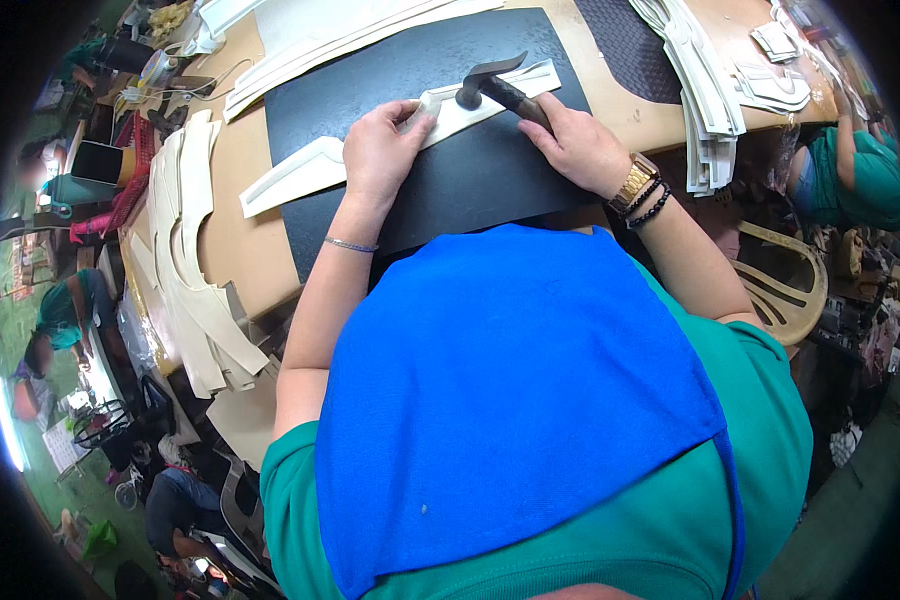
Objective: The person uses a hammer to repeatedly strike a small, curved piece of light-colored material placed on a dark work surface. They hold the material steady with their left hand while hammering with their right hand, occasionally repositioning the piece to work on different sections.
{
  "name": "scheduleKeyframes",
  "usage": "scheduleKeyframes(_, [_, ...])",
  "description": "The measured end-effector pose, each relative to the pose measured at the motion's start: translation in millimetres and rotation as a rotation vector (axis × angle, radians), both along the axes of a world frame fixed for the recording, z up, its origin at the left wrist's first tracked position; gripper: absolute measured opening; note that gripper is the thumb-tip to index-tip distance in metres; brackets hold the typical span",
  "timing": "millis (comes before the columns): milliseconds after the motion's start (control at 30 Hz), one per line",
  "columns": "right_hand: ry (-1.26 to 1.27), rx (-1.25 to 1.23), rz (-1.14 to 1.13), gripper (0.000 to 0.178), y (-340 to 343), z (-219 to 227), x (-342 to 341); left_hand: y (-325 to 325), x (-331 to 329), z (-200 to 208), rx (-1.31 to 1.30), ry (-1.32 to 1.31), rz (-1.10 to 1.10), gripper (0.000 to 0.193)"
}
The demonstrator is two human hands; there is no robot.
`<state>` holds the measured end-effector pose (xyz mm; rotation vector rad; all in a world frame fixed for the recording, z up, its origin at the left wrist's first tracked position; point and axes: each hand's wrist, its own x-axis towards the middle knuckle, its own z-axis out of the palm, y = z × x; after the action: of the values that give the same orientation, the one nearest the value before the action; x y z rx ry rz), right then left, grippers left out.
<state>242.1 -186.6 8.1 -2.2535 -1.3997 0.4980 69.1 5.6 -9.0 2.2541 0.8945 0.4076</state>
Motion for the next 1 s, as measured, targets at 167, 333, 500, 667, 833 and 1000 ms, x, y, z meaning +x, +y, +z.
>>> scheduleKeyframes(167, [-0.018,-0.024,0.035,0.033,2.0,4.8,-1.4,-6.0,-1.4,-3.1,0.387,-0.009,-0.121,0.024])
scheduleKeyframes(333, [-0.134,0.098,0.144,0.033,23.1,16.3,1.8,-7.8,4.6,-7.1,0.726,0.125,-0.197,0.020])
scheduleKeyframes(500, [-0.259,-0.040,0.228,0.031,49.6,25.7,1.0,-3.0,1.6,-12.3,0.694,0.012,-0.196,0.019])
scheduleKeyframes(667, [-0.236,-0.004,0.248,0.031,47.1,19.4,10.9,6.4,-2.2,-2.5,0.327,-0.021,-0.227,0.016])
scheduleKeyframes(833, [-0.169,0.008,0.261,0.030,49.0,23.4,14.7,15.6,-9.0,-6.8,0.144,-0.074,-0.213,0.017])
scheduleKeyframes(1000, [-0.092,-0.127,0.223,0.028,45.8,37.6,4.8,16.7,-20.3,-2.8,0.258,-0.023,-0.333,0.018])
